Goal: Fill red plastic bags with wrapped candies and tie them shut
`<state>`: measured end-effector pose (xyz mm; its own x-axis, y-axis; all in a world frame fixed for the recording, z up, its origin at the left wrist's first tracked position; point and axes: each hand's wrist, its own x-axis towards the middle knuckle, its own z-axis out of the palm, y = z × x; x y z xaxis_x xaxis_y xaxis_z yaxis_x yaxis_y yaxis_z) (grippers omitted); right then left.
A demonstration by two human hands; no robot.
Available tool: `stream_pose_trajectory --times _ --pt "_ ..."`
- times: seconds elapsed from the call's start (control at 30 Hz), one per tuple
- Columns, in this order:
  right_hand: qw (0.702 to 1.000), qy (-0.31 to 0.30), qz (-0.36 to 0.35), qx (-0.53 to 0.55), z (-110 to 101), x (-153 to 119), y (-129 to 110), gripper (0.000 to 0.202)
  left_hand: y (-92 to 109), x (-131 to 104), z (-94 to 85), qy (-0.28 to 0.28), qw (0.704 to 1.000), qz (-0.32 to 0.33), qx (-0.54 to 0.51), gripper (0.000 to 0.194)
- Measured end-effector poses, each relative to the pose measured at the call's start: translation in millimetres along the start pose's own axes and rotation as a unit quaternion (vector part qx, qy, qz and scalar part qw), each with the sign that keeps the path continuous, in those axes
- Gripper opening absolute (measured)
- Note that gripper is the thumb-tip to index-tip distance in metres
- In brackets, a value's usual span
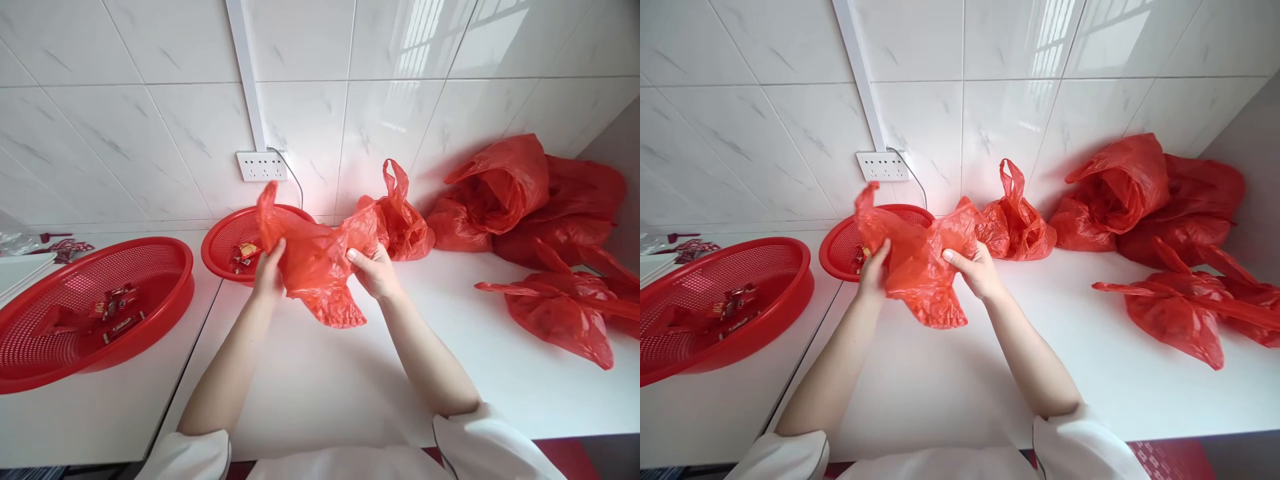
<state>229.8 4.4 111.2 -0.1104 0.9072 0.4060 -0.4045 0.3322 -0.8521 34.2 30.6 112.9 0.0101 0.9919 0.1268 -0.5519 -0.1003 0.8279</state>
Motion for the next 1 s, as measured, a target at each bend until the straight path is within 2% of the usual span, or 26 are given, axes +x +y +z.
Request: stream_pose_trajectory --times 0.13,0.23,0.3,0.37,0.43,0.47,0.53,0.57,0.6,0.63,0.67,0.73,0.77,0.83,0.9,1.0 --pt "0.998 0.046 0.027 0.014 -17.1 4.0 -5.0 0.028 26.0 8.1 -18.7 -0.034 0.998 0.047 0.008 0.039" --pt "0.998 0.049 0.048 -0.012 -30.7 6.6 -12.1 0.029 42.5 9.5 -34.4 -0.036 0.997 0.042 0.05 0.041" --pt "0.996 0.041 0.05 -0.062 -38.6 6.5 -19.9 0.031 48.4 8.0 -42.4 -0.037 0.995 0.034 0.086 0.04" --pt "0.984 0.022 0.059 -0.167 -45.4 4.9 -29.1 0.032 50.4 5.9 -47.6 -0.038 0.992 0.02 0.115 0.039" --pt "0.94 0.011 0.08 -0.332 -50.5 2.3 -37.0 0.036 49.9 3.7 -49.6 -0.044 0.989 -0.001 0.142 0.038" --pt "0.901 0.022 0.089 -0.425 -51.8 0.9 -39.8 0.04 48.9 2.6 -49.3 -0.049 0.986 -0.011 0.157 0.038" --pt "0.805 0.092 0.072 -0.581 -50.8 -1.6 -42.3 0.046 46.1 0.4 -46.9 -0.055 0.982 -0.016 0.182 0.04" --pt "0.767 0.134 0.045 -0.626 -48.4 -2.7 -42.2 0.046 44.4 -0.6 -45.2 -0.056 0.981 -0.009 0.187 0.041" --pt "0.747 0.163 0.01 -0.645 -44.7 -3.5 -41.5 0.044 42.6 -1.6 -43.3 -0.06 0.98 0.003 0.188 0.043" --pt "0.749 0.166 -0.026 -0.641 -40.1 -4.2 -40.4 0.041 40.7 -2.4 -41.6 -0.07 0.98 0.014 0.187 0.044" --pt "0.768 0.14 -0.058 -0.622 -35.1 -4.7 -39.2 0.038 39.0 -3.2 -40.0 -0.082 0.979 0.021 0.185 0.044" --pt "0.817 0.019 -0.092 -0.569 -25.1 -5.4 -36.4 0.033 36.2 -4.3 -37.3 -0.106 0.977 0.025 0.184 0.043" --pt "0.828 -0.05 -0.093 -0.55 -21.0 -5.6 -34.7 0.035 35.1 -4.8 -36.0 -0.112 0.976 0.025 0.185 0.042" --pt "0.827 -0.155 -0.082 -0.534 -16.0 -5.4 -30.7 0.049 33.8 -5.1 -33.4 -0.105 0.976 0.034 0.19 0.039" --pt "0.82 -0.191 -0.07 -0.534 -15.5 -4.7 -26.3 0.048 33.1 -4.2 -32.0 -0.079 0.974 0.057 0.203 0.036" --pt "0.83 -0.159 -0.075 -0.529 -20.1 -4.5 -23.2 0.017 34.4 0.8 -35.8 -0.037 0.968 0.092 0.231 0.033"
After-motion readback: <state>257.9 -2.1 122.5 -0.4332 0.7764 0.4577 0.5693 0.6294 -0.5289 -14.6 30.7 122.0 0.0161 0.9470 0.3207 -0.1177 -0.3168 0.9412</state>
